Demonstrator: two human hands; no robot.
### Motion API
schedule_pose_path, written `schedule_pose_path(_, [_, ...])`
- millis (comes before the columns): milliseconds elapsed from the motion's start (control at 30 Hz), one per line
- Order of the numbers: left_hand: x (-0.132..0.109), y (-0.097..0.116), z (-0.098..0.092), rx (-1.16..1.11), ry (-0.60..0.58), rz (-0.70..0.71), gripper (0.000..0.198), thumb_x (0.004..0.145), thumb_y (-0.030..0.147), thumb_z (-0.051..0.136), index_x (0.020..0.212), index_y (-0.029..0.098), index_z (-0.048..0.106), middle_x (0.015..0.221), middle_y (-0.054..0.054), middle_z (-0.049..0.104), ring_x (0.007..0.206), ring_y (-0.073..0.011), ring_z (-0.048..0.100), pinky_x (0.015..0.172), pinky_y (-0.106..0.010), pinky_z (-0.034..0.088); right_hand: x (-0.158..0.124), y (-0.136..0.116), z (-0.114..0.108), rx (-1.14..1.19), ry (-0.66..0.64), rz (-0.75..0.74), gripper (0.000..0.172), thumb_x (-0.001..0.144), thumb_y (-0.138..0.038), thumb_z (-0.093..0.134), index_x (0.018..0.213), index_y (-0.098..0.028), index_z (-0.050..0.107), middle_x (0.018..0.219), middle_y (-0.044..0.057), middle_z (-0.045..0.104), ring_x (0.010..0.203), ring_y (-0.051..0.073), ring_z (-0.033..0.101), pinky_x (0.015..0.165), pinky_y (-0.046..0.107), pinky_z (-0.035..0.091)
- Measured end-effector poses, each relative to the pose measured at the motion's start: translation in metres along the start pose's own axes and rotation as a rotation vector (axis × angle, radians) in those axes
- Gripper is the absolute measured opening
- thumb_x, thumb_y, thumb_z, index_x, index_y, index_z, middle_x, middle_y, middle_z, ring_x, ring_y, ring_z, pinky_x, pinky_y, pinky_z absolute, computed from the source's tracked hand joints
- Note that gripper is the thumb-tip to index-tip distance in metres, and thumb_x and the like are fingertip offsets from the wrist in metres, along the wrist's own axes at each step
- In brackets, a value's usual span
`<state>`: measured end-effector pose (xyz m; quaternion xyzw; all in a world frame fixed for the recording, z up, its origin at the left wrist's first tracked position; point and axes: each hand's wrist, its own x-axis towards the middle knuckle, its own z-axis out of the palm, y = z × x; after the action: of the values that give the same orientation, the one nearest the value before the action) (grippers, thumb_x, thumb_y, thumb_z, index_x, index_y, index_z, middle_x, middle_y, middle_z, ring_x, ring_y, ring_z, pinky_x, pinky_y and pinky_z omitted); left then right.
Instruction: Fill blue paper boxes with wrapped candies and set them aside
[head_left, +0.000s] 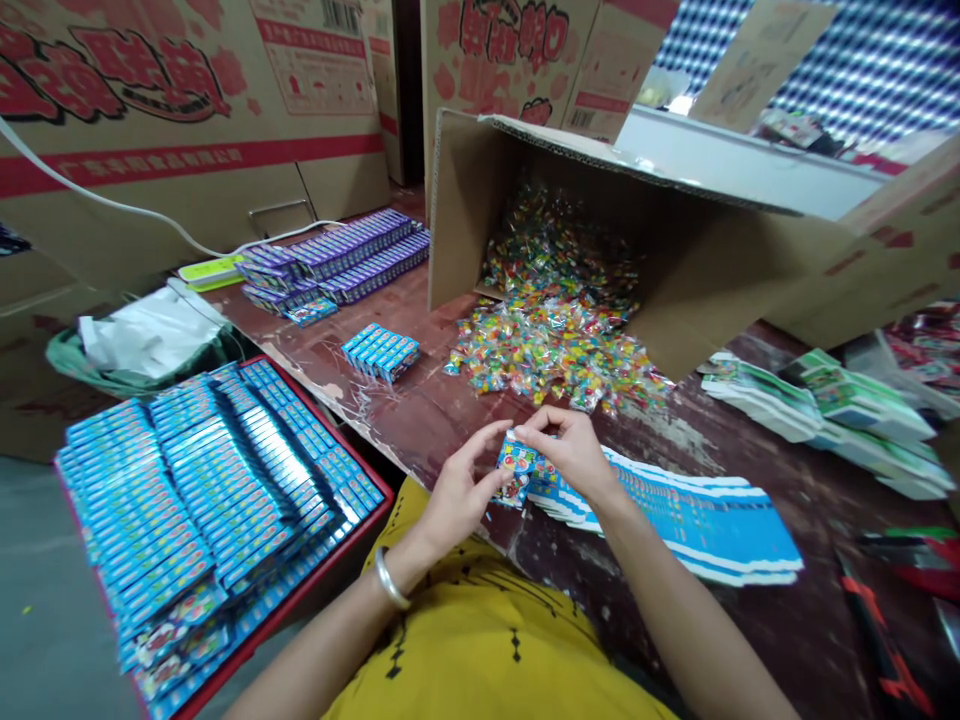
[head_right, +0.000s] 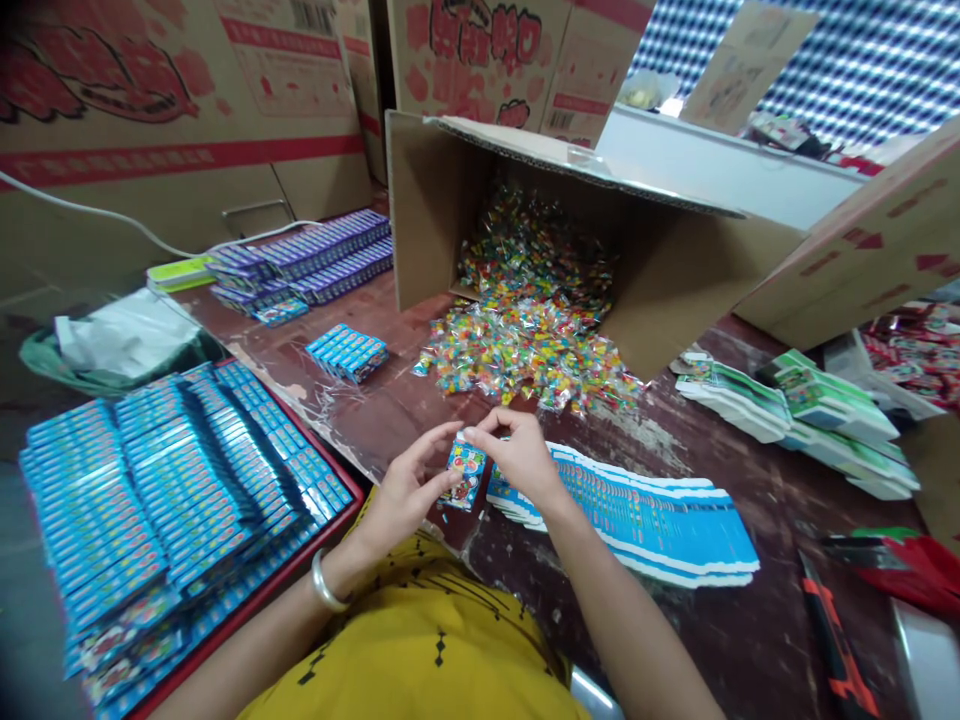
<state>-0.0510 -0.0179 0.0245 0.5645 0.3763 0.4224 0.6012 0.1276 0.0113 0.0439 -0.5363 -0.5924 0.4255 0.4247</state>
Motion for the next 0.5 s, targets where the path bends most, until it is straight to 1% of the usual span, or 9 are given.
schedule_pose_path(67, [0.001,-0.002,-0.001,-0.041,0.014,-0.009,0.047,0.083,0.022,0.061,0.129,0.023,0.051,0.119,-0.007,0.062,0.102,-0.0209,0.061,0.08,-0.029,0.054,-0.006,-0.002,0.0,-0.086,-0.001,-0.067,0.027,0.084,-0.04,0.063,0.07,-0.017,0.066,0.072,0.002,0.065,0.07,0.016,0.06,0.069,0.029,0.048])
schedule_pose_path(100, [0.002,-0.003,-0.002,-0.059,0.03,-0.008,0.044,0.083,0.023,0.062,0.126,0.022,0.052,0.116,-0.007,0.063,0.101,-0.0205,0.061,0.08,-0.028,0.053,-0.01,-0.004,0.0,-0.12,-0.029,-0.091,0.025,0.086,-0.04,0.06,0.076,-0.018,0.067,0.079,0.003,0.067,0.075,0.017,0.061,0.072,0.03,0.049])
schedule_pose_path(133, [0.003,-0.005,-0.004,-0.075,0.053,-0.005,0.042,0.082,0.023,0.063,0.123,0.021,0.053,0.112,-0.007,0.064,0.1,-0.02,0.061,0.081,-0.028,0.052,-0.014,-0.005,0.001,-0.16,-0.079,-0.113,0.023,0.086,-0.04,0.061,0.088,-0.019,0.068,0.09,0.004,0.068,0.083,0.019,0.063,0.075,0.031,0.05])
schedule_pose_path(167, [0.004,-0.006,-0.005,-0.088,0.078,-0.004,0.04,0.082,0.024,0.064,0.12,0.02,0.052,0.109,-0.007,0.065,0.099,-0.0194,0.062,0.082,-0.028,0.052,-0.018,-0.006,0.001,-0.208,-0.141,-0.14,0.029,0.082,-0.041,0.065,0.103,-0.021,0.066,0.104,0.006,0.067,0.095,0.021,0.063,0.082,0.033,0.051])
schedule_pose_path(233, [0.007,-0.007,-0.007,-0.108,0.125,-0.011,0.041,0.081,0.026,0.066,0.118,0.02,0.052,0.106,-0.006,0.065,0.097,-0.0188,0.062,0.083,-0.029,0.051,-0.025,-0.007,0.002,-0.333,-0.23,-0.21,0.07,0.069,-0.04,0.078,0.131,-0.024,0.05,0.132,0.009,0.055,0.119,0.026,0.053,0.099,0.04,0.046])
schedule_pose_path(267, [0.008,-0.008,-0.008,-0.116,0.141,-0.014,0.041,0.08,0.027,0.067,0.117,0.02,0.051,0.106,-0.006,0.065,0.097,-0.0187,0.063,0.083,-0.029,0.051,-0.027,-0.007,0.004,-0.403,-0.236,-0.249,0.085,0.063,-0.037,0.082,0.138,-0.025,0.043,0.14,0.01,0.048,0.128,0.028,0.046,0.106,0.043,0.04])
schedule_pose_path(300, [0.009,-0.008,-0.008,-0.127,0.147,-0.019,0.042,0.079,0.028,0.068,0.116,0.02,0.051,0.106,-0.006,0.065,0.097,-0.0186,0.063,0.083,-0.028,0.051,-0.029,-0.006,0.005,-0.466,-0.222,-0.286,0.09,0.062,-0.034,0.082,0.14,-0.024,0.04,0.144,0.011,0.043,0.133,0.028,0.041,0.111,0.045,0.035])
schedule_pose_path(400, [0.011,-0.011,-0.007,-0.179,0.138,-0.042,0.047,0.077,0.029,0.071,0.118,0.021,0.049,0.104,-0.005,0.066,0.093,-0.0177,0.063,0.081,-0.028,0.051,-0.03,-0.001,0.011,-0.55,-0.141,-0.369,0.075,0.068,-0.029,0.076,0.135,-0.022,0.043,0.143,0.012,0.044,0.134,0.028,0.039,0.113,0.046,0.034])
schedule_pose_path(500, [0.01,-0.016,-0.007,-0.209,0.112,-0.105,0.052,0.076,0.031,0.073,0.12,0.02,0.048,0.093,-0.003,0.065,0.084,-0.0161,0.063,0.075,-0.027,0.051,-0.029,0.003,0.014,-0.578,-0.088,-0.414,0.071,0.068,-0.03,0.075,0.132,-0.019,0.044,0.139,0.014,0.047,0.131,0.028,0.042,0.111,0.046,0.036])
